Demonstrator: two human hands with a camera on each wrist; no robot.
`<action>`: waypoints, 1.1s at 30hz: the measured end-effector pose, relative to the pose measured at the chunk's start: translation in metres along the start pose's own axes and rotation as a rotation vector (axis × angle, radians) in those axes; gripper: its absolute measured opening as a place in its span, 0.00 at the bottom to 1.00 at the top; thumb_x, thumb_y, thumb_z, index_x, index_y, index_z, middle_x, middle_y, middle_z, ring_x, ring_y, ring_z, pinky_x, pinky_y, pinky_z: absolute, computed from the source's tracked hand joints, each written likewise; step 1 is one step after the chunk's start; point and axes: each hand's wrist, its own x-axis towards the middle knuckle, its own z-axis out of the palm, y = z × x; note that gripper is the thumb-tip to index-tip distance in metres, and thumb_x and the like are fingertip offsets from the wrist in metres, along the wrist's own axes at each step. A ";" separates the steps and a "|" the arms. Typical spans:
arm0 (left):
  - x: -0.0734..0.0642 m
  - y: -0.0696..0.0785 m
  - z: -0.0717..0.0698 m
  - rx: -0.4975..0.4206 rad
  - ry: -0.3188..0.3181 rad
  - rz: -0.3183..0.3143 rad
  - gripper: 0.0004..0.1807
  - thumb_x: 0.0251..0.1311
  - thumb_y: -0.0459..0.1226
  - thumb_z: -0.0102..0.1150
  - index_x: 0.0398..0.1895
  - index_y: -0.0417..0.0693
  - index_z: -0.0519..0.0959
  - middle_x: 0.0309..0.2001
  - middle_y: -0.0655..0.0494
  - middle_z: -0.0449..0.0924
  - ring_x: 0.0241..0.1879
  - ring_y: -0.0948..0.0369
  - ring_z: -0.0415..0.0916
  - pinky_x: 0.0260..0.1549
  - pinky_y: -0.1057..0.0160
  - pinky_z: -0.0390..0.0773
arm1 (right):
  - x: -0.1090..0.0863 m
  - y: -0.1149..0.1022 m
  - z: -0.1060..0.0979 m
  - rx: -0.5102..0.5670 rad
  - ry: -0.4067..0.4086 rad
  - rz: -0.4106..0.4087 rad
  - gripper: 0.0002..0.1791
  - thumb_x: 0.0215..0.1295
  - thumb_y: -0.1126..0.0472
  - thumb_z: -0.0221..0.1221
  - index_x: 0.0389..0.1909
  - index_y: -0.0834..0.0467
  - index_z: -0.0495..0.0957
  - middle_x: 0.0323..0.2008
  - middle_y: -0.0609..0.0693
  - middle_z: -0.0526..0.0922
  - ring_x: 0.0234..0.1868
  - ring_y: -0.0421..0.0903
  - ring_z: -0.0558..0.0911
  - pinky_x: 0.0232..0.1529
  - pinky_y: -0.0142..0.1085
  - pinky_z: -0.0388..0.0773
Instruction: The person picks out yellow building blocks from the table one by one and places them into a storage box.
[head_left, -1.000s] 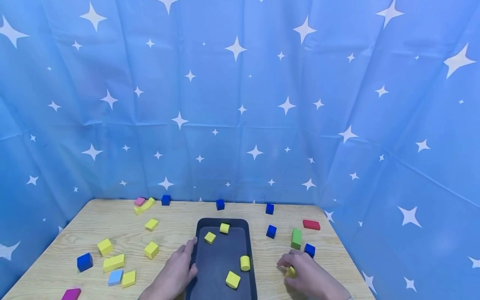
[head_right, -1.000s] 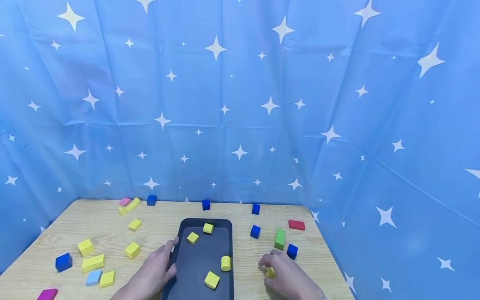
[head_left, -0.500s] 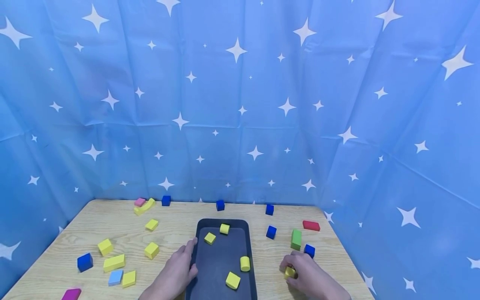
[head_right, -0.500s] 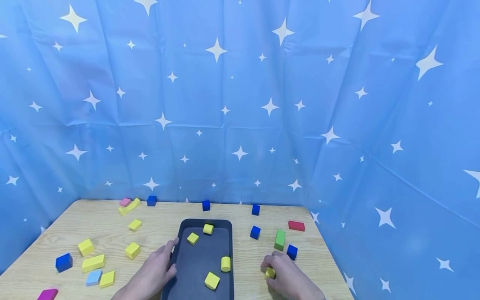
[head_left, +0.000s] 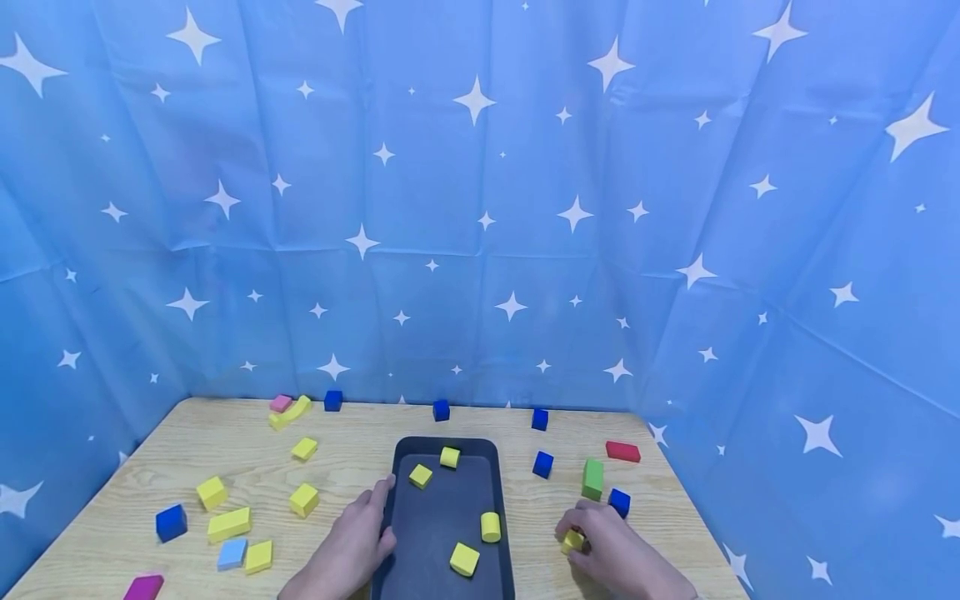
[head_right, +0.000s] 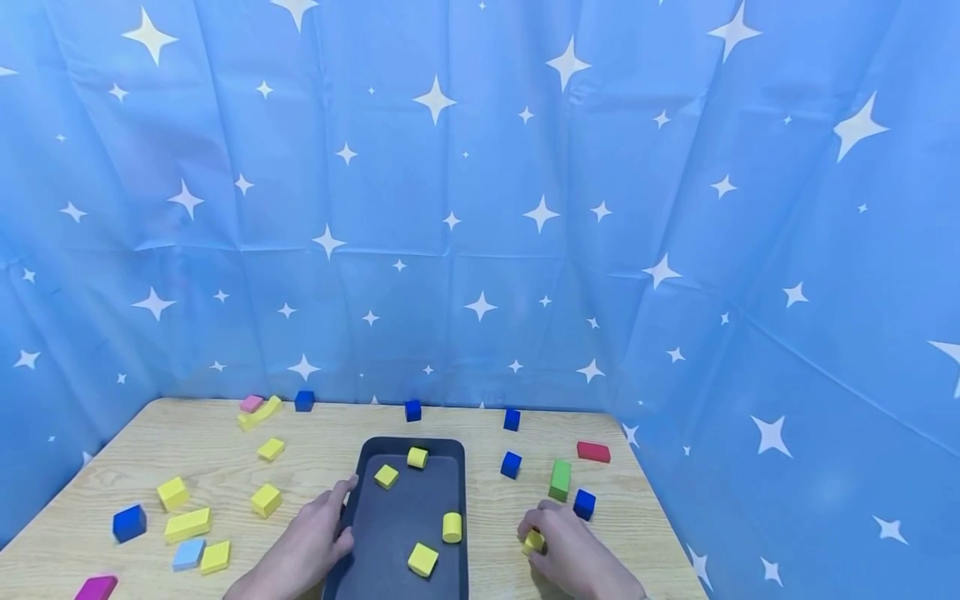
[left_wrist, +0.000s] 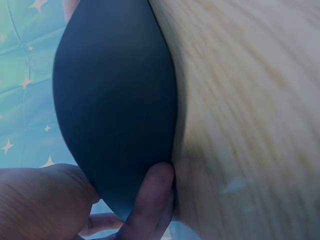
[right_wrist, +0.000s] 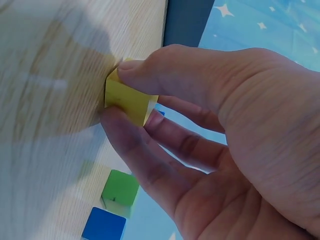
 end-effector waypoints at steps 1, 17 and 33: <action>0.000 0.000 0.000 0.001 0.002 0.001 0.40 0.72 0.32 0.77 0.85 0.39 0.73 0.68 0.31 0.86 0.58 0.45 0.92 0.56 0.38 0.95 | 0.000 -0.001 0.000 -0.003 0.004 -0.009 0.09 0.71 0.66 0.78 0.48 0.51 0.94 0.47 0.42 0.91 0.43 0.34 0.81 0.47 0.34 0.88; 0.001 -0.002 0.001 -0.013 -0.002 0.012 0.40 0.72 0.32 0.76 0.84 0.39 0.73 0.68 0.32 0.86 0.56 0.48 0.91 0.55 0.40 0.96 | 0.015 -0.016 0.005 -0.016 0.046 -0.031 0.13 0.69 0.72 0.76 0.50 0.56 0.94 0.47 0.48 0.95 0.39 0.34 0.82 0.44 0.36 0.92; 0.002 -0.001 0.001 -0.008 -0.003 -0.003 0.39 0.73 0.33 0.76 0.85 0.40 0.73 0.68 0.32 0.86 0.57 0.47 0.91 0.56 0.39 0.96 | 0.031 -0.036 0.004 -0.040 0.109 -0.123 0.12 0.71 0.72 0.75 0.53 0.61 0.93 0.52 0.56 0.96 0.45 0.42 0.92 0.44 0.36 0.95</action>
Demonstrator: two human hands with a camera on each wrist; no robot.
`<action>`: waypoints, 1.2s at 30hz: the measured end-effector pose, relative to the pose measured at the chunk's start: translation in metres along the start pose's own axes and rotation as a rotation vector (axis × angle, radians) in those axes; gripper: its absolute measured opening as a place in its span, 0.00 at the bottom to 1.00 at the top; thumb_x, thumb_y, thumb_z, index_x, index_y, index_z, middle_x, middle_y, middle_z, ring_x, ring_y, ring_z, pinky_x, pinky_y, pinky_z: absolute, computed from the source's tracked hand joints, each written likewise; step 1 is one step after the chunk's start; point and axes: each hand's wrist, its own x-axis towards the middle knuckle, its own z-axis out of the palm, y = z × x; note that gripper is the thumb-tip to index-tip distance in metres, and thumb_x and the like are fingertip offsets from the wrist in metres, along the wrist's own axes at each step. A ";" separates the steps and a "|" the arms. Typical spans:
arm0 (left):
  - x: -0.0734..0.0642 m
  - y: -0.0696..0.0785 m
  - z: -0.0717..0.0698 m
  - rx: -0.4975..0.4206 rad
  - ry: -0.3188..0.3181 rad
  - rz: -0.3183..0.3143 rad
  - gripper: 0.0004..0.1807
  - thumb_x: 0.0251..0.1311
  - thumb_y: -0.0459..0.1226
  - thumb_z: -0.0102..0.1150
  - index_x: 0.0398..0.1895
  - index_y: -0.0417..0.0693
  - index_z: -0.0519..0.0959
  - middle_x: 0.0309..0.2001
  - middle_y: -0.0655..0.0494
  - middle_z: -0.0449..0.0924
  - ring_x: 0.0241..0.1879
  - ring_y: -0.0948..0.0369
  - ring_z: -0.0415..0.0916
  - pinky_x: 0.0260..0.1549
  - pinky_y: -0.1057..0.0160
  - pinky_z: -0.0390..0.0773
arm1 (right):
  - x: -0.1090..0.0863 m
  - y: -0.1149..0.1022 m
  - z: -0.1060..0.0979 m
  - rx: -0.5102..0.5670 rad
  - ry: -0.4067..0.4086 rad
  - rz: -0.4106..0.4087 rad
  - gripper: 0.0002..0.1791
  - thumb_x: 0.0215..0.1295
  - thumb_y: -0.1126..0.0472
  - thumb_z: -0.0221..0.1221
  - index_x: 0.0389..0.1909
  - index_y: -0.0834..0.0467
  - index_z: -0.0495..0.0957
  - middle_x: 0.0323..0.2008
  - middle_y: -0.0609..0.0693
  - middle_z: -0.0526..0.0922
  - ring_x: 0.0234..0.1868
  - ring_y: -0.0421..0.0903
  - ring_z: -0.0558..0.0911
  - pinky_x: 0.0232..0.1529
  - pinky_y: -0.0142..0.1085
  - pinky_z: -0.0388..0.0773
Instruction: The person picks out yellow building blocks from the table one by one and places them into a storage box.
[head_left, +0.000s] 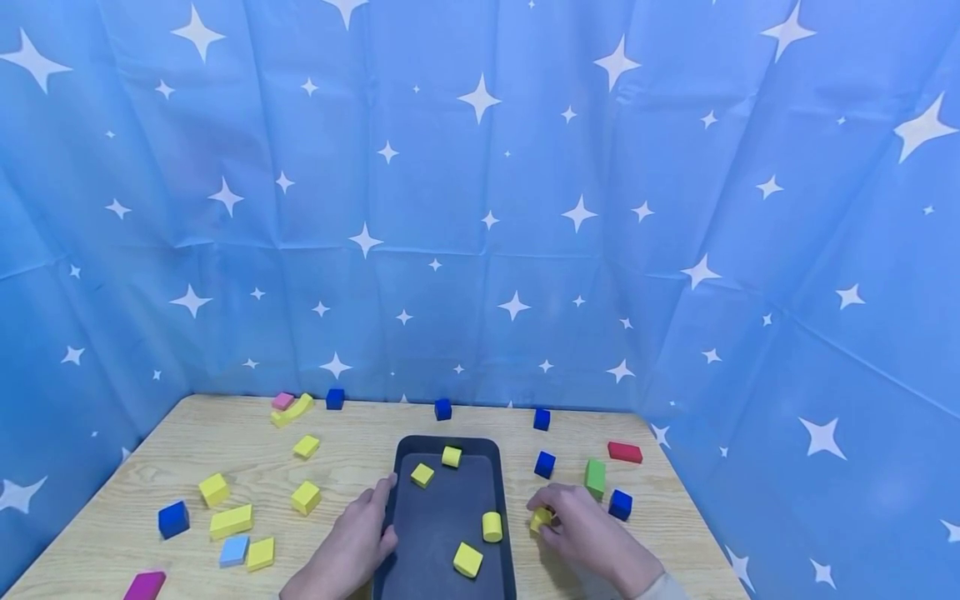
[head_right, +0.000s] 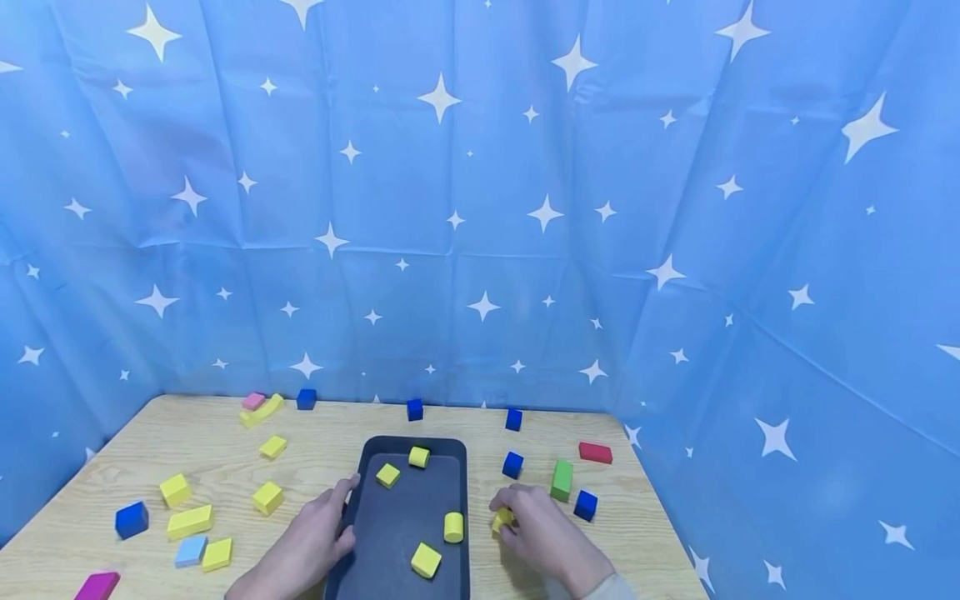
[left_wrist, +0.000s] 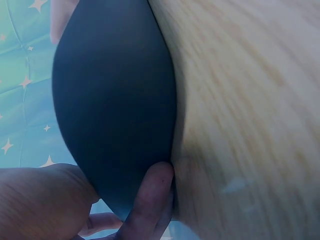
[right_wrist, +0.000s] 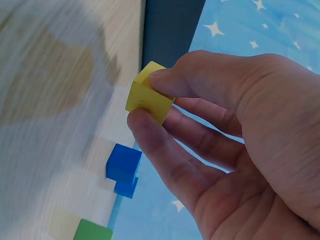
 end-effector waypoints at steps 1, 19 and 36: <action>0.000 0.000 0.000 0.000 0.000 -0.001 0.39 0.73 0.33 0.76 0.85 0.40 0.73 0.68 0.32 0.86 0.57 0.47 0.92 0.56 0.39 0.96 | 0.001 -0.001 0.000 0.003 0.006 -0.001 0.12 0.71 0.72 0.75 0.53 0.61 0.93 0.52 0.56 0.96 0.44 0.43 0.92 0.44 0.36 0.95; 0.000 0.000 0.000 0.002 0.003 0.024 0.39 0.73 0.33 0.76 0.85 0.39 0.73 0.65 0.34 0.88 0.55 0.50 0.92 0.53 0.41 0.97 | 0.019 -0.018 -0.004 -0.010 0.092 -0.076 0.14 0.71 0.72 0.76 0.56 0.64 0.93 0.51 0.57 0.94 0.43 0.46 0.95 0.42 0.29 0.94; 0.000 -0.001 0.000 0.002 -0.003 0.007 0.39 0.73 0.32 0.75 0.85 0.39 0.72 0.64 0.34 0.88 0.53 0.50 0.91 0.53 0.41 0.97 | 0.045 -0.045 -0.009 -0.082 0.095 -0.182 0.13 0.75 0.72 0.74 0.56 0.60 0.93 0.49 0.54 0.94 0.45 0.45 0.95 0.46 0.37 0.97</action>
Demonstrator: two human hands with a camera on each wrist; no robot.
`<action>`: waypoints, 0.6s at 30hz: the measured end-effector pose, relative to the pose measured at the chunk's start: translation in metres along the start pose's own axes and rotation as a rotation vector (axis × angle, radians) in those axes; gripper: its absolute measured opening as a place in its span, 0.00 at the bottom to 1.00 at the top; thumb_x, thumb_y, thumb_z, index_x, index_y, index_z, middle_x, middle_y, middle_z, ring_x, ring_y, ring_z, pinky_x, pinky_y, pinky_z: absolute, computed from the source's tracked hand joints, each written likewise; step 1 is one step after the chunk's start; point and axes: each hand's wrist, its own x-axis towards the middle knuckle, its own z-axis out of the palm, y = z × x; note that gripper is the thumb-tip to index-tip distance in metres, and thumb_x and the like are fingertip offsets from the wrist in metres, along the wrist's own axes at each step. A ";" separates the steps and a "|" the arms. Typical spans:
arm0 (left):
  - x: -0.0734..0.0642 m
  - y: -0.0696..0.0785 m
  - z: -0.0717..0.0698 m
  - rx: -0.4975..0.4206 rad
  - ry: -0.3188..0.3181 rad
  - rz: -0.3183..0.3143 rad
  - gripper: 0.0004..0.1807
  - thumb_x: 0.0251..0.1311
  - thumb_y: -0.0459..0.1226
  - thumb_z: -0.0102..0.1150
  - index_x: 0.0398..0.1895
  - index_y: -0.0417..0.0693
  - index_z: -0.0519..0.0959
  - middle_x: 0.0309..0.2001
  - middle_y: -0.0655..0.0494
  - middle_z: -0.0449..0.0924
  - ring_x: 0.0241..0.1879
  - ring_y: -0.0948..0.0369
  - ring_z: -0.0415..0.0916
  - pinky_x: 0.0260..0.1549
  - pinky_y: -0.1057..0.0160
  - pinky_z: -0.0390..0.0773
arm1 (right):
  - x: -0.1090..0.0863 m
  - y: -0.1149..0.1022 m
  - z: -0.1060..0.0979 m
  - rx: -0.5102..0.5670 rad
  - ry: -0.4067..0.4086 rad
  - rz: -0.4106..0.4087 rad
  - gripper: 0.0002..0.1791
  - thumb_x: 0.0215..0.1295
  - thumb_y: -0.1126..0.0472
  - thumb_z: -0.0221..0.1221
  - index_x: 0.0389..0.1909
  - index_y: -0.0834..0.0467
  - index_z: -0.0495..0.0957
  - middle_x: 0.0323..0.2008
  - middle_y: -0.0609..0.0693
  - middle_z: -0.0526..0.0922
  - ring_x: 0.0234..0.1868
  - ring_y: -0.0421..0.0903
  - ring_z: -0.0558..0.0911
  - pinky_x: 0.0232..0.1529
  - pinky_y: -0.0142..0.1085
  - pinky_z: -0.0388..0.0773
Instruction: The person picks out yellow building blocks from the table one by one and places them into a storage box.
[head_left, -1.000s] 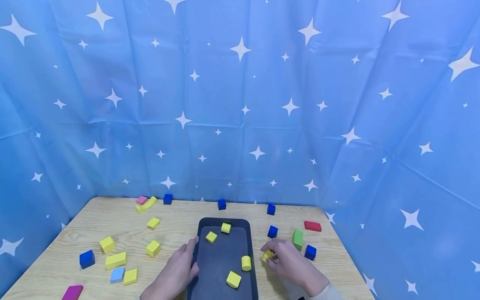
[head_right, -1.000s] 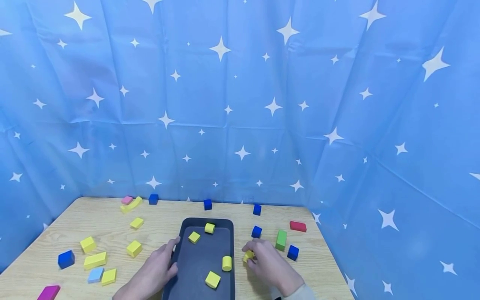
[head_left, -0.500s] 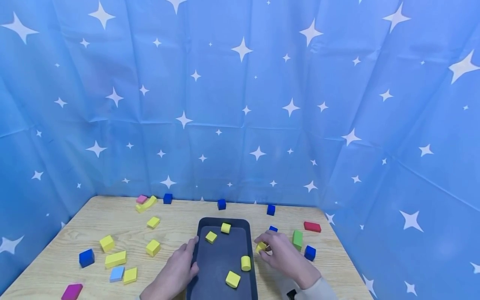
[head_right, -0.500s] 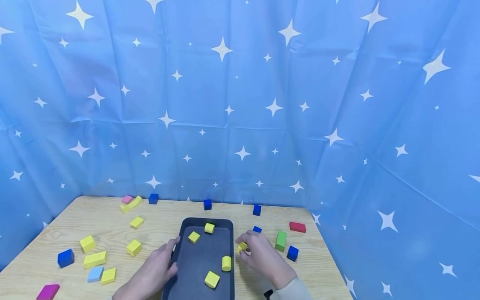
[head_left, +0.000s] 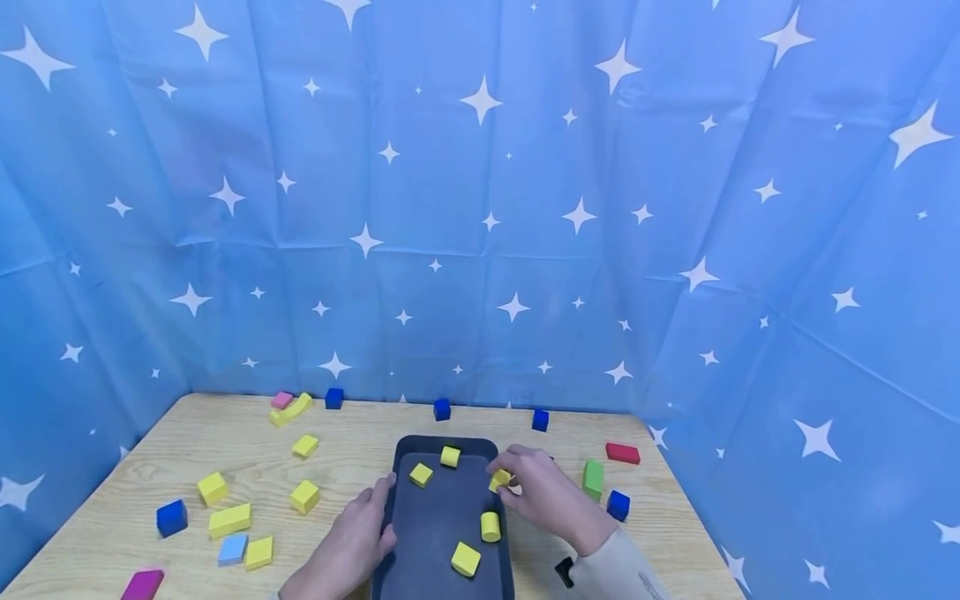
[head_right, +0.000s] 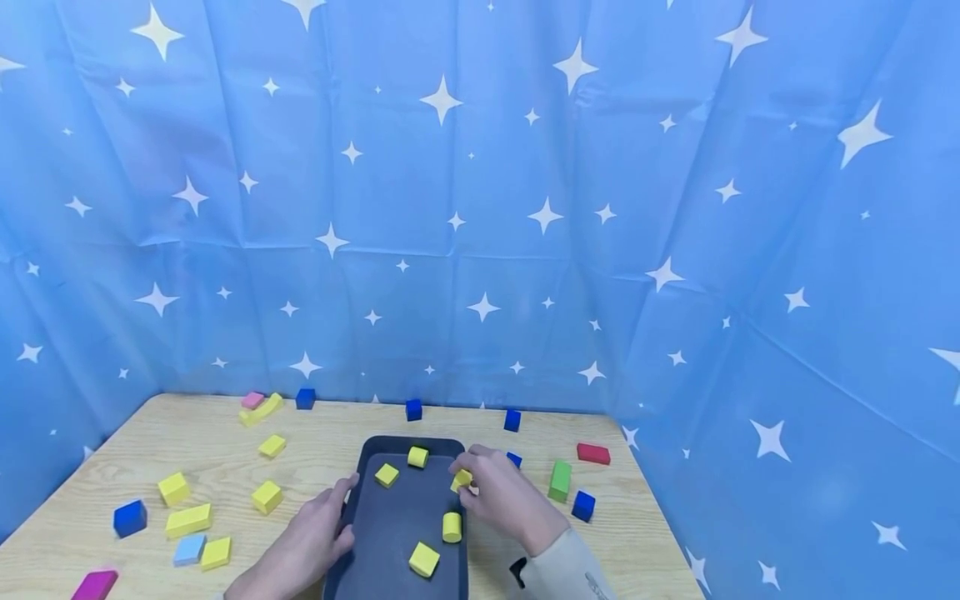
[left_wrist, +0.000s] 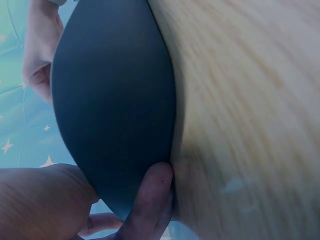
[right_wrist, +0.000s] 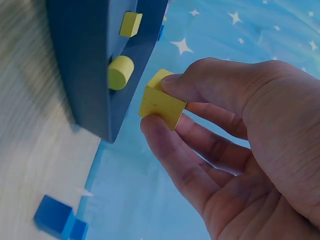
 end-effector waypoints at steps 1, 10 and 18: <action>0.000 0.000 0.000 0.004 0.000 0.001 0.39 0.73 0.32 0.76 0.85 0.39 0.72 0.63 0.34 0.88 0.53 0.50 0.91 0.52 0.41 0.97 | 0.003 -0.002 0.000 -0.001 -0.005 -0.009 0.12 0.75 0.71 0.74 0.55 0.60 0.93 0.49 0.53 0.93 0.45 0.45 0.95 0.46 0.37 0.97; 0.000 0.001 -0.001 -0.003 -0.008 -0.011 0.39 0.73 0.32 0.75 0.85 0.39 0.72 0.65 0.32 0.87 0.54 0.49 0.91 0.55 0.39 0.96 | 0.030 -0.019 0.000 -0.010 -0.070 -0.042 0.13 0.77 0.68 0.75 0.58 0.57 0.92 0.50 0.51 0.91 0.42 0.38 0.92 0.45 0.27 0.92; -0.001 0.003 -0.001 -0.006 -0.007 -0.020 0.39 0.72 0.32 0.76 0.85 0.39 0.73 0.66 0.32 0.87 0.55 0.48 0.91 0.57 0.37 0.95 | 0.049 -0.031 0.006 -0.023 -0.088 -0.079 0.13 0.78 0.67 0.74 0.59 0.59 0.92 0.53 0.52 0.92 0.44 0.39 0.93 0.47 0.27 0.92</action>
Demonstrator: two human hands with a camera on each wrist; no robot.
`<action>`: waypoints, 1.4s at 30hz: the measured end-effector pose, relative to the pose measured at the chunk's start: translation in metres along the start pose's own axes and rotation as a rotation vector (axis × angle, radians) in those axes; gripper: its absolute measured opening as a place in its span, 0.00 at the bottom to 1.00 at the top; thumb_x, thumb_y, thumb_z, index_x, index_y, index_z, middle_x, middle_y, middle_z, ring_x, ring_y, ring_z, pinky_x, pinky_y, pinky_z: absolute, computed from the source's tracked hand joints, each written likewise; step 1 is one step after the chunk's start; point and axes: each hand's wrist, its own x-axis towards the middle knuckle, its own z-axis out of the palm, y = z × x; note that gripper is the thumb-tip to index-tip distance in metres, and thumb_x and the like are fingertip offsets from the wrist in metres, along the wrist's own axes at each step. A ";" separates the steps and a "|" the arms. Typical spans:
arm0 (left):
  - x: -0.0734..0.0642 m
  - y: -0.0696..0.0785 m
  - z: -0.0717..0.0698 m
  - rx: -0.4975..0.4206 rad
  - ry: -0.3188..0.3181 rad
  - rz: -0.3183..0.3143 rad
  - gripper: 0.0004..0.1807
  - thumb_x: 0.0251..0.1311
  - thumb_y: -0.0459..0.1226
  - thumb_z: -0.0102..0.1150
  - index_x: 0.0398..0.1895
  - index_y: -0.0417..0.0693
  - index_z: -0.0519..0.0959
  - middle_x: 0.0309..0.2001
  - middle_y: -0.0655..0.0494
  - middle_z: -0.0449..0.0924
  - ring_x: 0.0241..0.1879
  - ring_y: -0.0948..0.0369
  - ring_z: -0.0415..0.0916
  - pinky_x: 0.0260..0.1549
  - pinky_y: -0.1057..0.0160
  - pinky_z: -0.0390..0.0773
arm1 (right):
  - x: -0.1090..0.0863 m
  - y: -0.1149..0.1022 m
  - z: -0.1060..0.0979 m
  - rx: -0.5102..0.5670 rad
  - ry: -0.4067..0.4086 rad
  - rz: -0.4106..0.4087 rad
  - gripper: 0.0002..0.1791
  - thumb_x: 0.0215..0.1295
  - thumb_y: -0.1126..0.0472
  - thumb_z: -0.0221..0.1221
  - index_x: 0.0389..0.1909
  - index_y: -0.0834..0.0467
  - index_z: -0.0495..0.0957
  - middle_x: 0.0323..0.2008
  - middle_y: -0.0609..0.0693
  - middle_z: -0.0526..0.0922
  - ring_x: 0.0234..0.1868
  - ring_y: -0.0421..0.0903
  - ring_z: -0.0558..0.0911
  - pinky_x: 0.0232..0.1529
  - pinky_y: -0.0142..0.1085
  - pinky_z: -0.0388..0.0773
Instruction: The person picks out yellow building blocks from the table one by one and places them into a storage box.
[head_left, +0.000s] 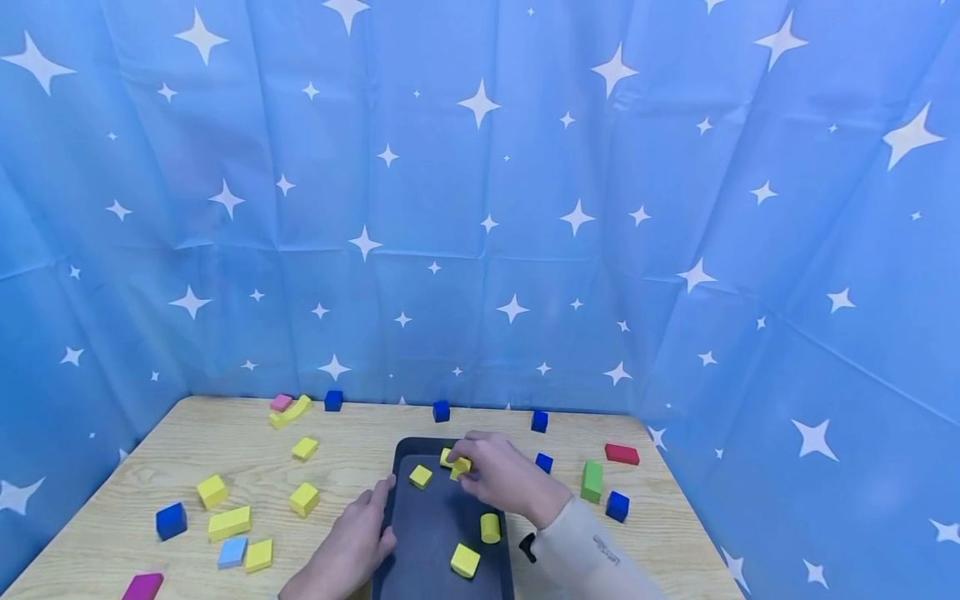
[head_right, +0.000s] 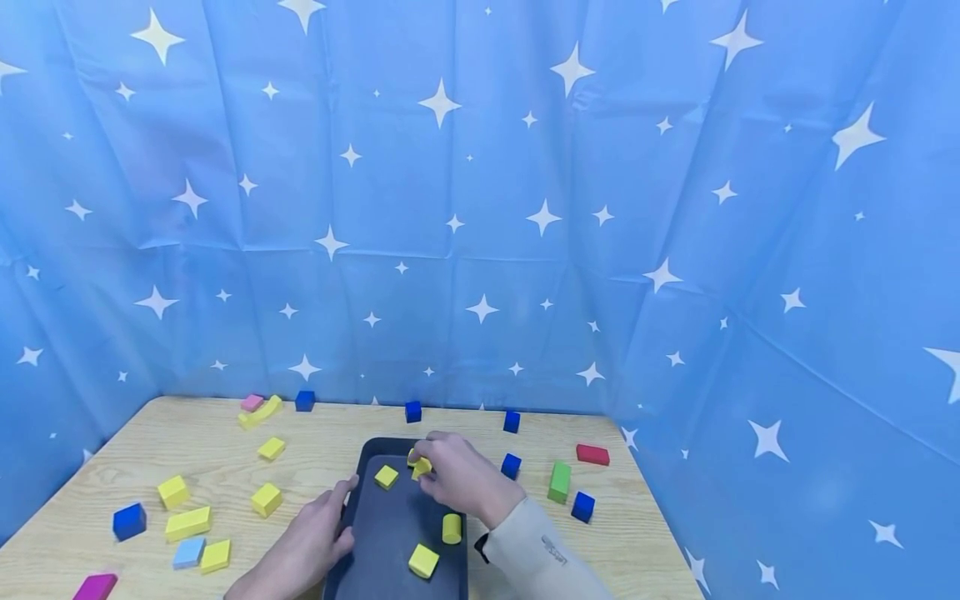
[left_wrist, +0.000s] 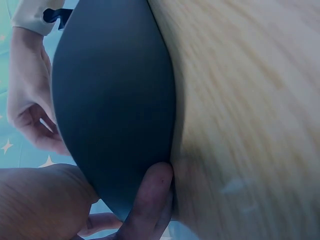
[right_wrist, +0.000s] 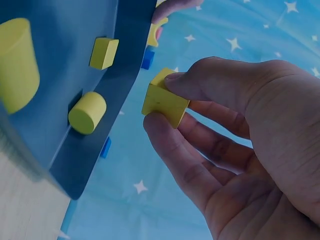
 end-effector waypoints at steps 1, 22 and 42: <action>0.000 0.000 0.000 0.000 0.000 -0.001 0.40 0.72 0.32 0.76 0.85 0.39 0.73 0.66 0.32 0.87 0.55 0.48 0.91 0.57 0.37 0.95 | 0.002 -0.001 0.001 -0.001 -0.005 0.002 0.13 0.78 0.67 0.74 0.59 0.58 0.92 0.53 0.52 0.92 0.44 0.38 0.92 0.47 0.27 0.92; 0.000 -0.004 0.000 0.005 0.001 0.011 0.39 0.73 0.32 0.75 0.85 0.37 0.72 0.65 0.30 0.86 0.52 0.47 0.90 0.55 0.38 0.95 | 0.030 -0.006 0.024 -0.081 -0.111 0.022 0.13 0.78 0.62 0.76 0.60 0.53 0.93 0.57 0.46 0.94 0.54 0.37 0.90 0.53 0.27 0.91; 0.001 -0.004 0.000 0.001 -0.011 0.005 0.39 0.74 0.32 0.75 0.85 0.38 0.72 0.68 0.28 0.85 0.58 0.43 0.91 0.58 0.35 0.94 | 0.034 -0.008 0.032 -0.120 -0.189 0.066 0.12 0.73 0.66 0.79 0.54 0.54 0.96 0.51 0.47 0.97 0.49 0.38 0.93 0.51 0.28 0.93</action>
